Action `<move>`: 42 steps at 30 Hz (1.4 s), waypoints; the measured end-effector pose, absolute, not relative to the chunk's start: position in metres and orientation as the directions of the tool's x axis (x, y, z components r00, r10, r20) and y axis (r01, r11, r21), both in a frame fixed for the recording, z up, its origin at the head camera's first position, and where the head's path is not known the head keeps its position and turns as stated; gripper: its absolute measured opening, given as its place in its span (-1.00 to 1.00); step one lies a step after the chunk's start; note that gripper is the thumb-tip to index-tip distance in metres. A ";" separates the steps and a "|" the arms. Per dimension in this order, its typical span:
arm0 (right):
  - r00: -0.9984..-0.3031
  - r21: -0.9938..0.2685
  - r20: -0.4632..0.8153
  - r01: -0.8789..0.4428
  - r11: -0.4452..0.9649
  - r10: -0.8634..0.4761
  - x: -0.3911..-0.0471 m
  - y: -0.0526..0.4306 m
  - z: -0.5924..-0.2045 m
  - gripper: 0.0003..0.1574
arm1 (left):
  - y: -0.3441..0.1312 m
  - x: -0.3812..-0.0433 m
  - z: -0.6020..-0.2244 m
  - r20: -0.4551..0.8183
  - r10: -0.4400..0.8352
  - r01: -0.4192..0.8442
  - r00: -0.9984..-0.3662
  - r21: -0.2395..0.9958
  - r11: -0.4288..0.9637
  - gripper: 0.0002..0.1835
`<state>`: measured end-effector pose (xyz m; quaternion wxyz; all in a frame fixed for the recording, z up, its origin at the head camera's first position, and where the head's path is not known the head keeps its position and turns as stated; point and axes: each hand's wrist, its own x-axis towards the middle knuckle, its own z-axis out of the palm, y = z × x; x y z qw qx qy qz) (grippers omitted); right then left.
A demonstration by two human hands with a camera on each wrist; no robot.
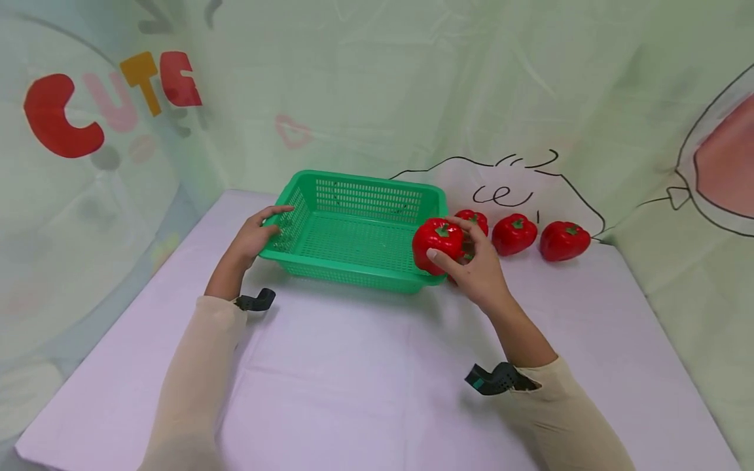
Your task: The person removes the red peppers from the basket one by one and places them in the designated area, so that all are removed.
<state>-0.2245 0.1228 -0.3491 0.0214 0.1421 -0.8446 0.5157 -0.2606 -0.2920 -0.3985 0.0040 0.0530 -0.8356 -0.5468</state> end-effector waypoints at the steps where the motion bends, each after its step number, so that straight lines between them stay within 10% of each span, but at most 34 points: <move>1: -0.959 -0.863 0.192 -0.265 0.430 -0.208 -0.224 0.126 -0.349 -0.05 | -0.292 -0.260 -0.398 -0.052 -0.091 -0.084 -0.994 0.915 0.395 -0.37; 42: -0.976 -0.852 0.219 -0.184 0.490 0.014 -0.233 0.185 -0.354 0.02 | -0.293 -0.258 -0.398 -0.033 -0.072 -0.060 -0.997 0.910 0.411 -0.36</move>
